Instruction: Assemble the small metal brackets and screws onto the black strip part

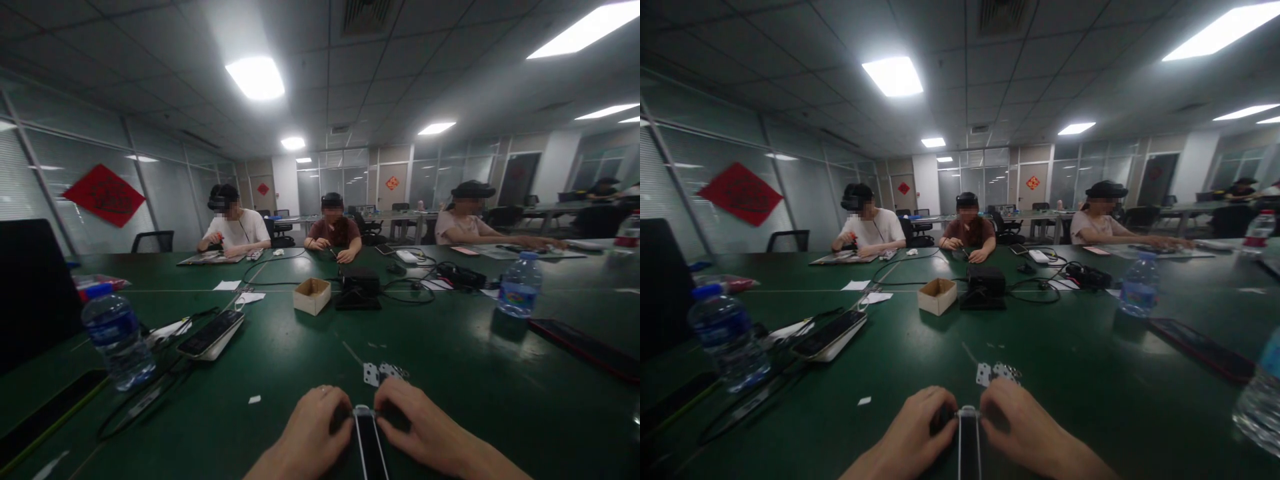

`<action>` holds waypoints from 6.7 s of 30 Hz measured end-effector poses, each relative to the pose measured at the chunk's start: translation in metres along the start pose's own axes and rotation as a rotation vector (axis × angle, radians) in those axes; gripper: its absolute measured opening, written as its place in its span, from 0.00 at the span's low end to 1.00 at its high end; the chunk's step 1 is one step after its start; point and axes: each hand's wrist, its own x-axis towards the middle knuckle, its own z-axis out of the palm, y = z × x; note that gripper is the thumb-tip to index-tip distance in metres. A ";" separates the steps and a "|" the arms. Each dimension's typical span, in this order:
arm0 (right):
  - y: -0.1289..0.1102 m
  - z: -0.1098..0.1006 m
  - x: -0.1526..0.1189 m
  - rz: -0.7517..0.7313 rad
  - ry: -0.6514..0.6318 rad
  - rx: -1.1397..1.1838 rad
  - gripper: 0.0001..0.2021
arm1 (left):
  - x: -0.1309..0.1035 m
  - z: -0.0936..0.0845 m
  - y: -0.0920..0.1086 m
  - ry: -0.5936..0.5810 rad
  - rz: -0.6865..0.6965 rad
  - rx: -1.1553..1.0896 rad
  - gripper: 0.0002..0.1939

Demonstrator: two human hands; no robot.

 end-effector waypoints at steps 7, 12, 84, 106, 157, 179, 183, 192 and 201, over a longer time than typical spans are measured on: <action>-0.002 -0.004 -0.001 -0.012 0.040 0.003 0.06 | 0.001 -0.001 0.000 0.016 0.034 -0.003 0.05; -0.004 -0.009 -0.001 -0.031 0.046 0.003 0.05 | 0.001 -0.001 -0.002 0.016 0.056 -0.021 0.05; -0.003 -0.003 0.000 -0.059 0.080 -0.047 0.04 | 0.001 0.006 -0.010 0.052 0.056 0.061 0.06; -0.013 -0.007 0.002 -0.001 0.015 -0.054 0.03 | 0.000 0.000 -0.004 0.033 0.056 0.018 0.04; 0.049 -0.024 -0.002 0.359 0.094 -0.236 0.17 | -0.001 -0.003 -0.002 0.003 0.049 0.028 0.05; 0.046 -0.038 -0.004 0.415 0.031 -0.123 0.06 | -0.001 -0.003 -0.003 0.003 0.057 0.030 0.06; 0.044 -0.038 -0.004 0.370 0.045 -0.122 0.06 | -0.002 -0.001 -0.005 0.015 0.061 0.024 0.06; 0.058 -0.033 -0.006 0.323 0.101 -0.223 0.10 | -0.001 -0.008 0.002 -0.012 0.045 0.024 0.07; 0.052 -0.033 -0.002 0.265 0.058 -0.217 0.13 | 0.001 -0.004 -0.004 -0.017 0.065 -0.008 0.07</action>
